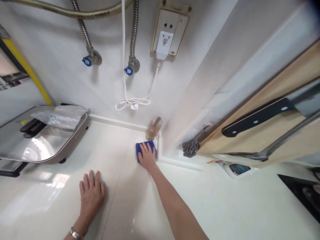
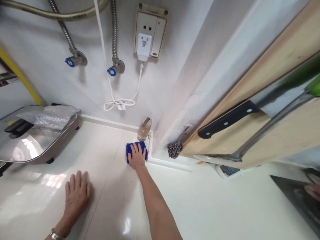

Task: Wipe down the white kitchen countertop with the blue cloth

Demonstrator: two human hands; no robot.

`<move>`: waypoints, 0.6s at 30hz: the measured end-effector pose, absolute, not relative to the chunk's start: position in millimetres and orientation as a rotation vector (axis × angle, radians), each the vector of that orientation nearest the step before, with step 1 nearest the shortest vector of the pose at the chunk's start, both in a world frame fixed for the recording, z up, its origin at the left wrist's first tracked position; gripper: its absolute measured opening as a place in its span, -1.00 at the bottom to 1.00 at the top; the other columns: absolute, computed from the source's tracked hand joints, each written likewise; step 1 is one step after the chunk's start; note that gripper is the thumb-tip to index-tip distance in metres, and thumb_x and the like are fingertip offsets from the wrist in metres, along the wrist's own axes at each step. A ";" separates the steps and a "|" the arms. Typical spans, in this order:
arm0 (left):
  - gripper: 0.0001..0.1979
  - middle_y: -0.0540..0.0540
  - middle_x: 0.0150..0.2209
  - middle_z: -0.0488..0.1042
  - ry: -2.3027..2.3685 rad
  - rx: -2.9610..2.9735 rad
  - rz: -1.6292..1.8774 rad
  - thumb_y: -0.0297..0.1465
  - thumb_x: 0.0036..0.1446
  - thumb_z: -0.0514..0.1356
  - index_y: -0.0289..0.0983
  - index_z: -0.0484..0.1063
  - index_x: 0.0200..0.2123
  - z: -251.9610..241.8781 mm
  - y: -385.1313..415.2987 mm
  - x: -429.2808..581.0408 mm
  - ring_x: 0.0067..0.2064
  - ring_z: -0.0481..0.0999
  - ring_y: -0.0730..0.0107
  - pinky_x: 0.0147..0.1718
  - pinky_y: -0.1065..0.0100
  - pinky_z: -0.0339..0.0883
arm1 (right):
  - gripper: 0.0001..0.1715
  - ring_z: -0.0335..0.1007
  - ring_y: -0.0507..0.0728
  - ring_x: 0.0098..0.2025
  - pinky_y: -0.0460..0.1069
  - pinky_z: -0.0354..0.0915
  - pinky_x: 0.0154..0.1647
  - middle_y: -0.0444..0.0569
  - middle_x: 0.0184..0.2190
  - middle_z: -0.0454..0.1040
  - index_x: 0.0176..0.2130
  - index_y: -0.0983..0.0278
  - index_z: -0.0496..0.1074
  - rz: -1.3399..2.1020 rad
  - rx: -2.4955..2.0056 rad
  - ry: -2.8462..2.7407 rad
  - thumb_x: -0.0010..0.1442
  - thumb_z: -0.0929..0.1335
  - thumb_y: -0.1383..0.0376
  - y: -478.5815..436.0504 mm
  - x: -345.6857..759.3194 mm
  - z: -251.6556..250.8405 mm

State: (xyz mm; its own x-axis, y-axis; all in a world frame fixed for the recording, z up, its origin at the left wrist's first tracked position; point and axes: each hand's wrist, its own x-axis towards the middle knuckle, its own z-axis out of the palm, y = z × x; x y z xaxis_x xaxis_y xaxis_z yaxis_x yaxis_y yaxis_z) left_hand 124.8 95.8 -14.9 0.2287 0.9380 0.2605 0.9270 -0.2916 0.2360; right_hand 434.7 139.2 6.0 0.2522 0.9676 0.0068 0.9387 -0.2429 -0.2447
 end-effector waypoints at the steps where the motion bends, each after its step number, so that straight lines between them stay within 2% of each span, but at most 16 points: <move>1: -0.40 -0.48 0.43 0.01 1.847 2.444 0.560 -0.33 0.34 -0.12 -0.51 0.17 0.35 -15.2 95.8 124.6 0.50 -0.31 -0.15 0.38 -0.24 -0.21 | -0.30 -0.32 0.25 0.51 0.39 -0.31 0.47 -0.09 0.49 -0.12 0.44 0.16 -0.05 0.206 -2.338 -1.782 0.41 0.05 0.07 136.4 432.4 6.4; 4: -0.40 -0.51 0.42 0.02 1.839 2.467 0.577 -0.33 0.35 -0.13 -0.54 0.20 0.33 -16.2 96.5 123.6 0.50 -0.29 -0.20 0.38 -0.26 -0.20 | -0.29 -0.33 0.26 0.51 0.40 -0.26 0.46 -0.06 0.49 -0.13 0.45 0.17 -0.06 0.171 -2.359 -1.784 0.41 0.05 0.07 121.4 424.1 6.2; 9: -0.41 -0.55 0.39 0.09 1.832 2.484 0.586 -0.31 0.36 -0.12 -0.56 0.25 0.30 -18.8 99.6 122.1 0.48 -0.21 -0.28 0.35 -0.29 -0.14 | -0.31 -0.25 0.25 0.50 0.35 -0.25 0.47 -0.04 0.47 -0.02 0.43 0.17 0.00 0.115 -2.202 -1.890 0.42 0.08 0.05 77.8 415.1 0.8; 18: -0.43 -0.53 0.37 0.13 1.852 2.455 0.653 -0.33 0.33 -0.07 -0.53 0.29 0.28 -19.8 101.7 122.6 0.47 -0.11 -0.28 0.33 -0.31 -0.10 | -0.34 -0.14 0.22 0.48 0.27 -0.17 0.47 -0.09 0.44 0.08 0.42 0.09 0.04 -0.011 -2.125 -1.959 0.40 0.14 0.12 -17.2 444.0 -9.8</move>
State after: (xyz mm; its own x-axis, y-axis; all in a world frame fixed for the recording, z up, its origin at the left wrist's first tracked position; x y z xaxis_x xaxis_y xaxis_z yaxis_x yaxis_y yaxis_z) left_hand 122.6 101.7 -19.8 0.2198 0.9196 0.3255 0.9204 -0.3061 0.2433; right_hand 444.0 -17.2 -9.8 0.0958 0.9801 0.1740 0.9819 -0.0643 -0.1782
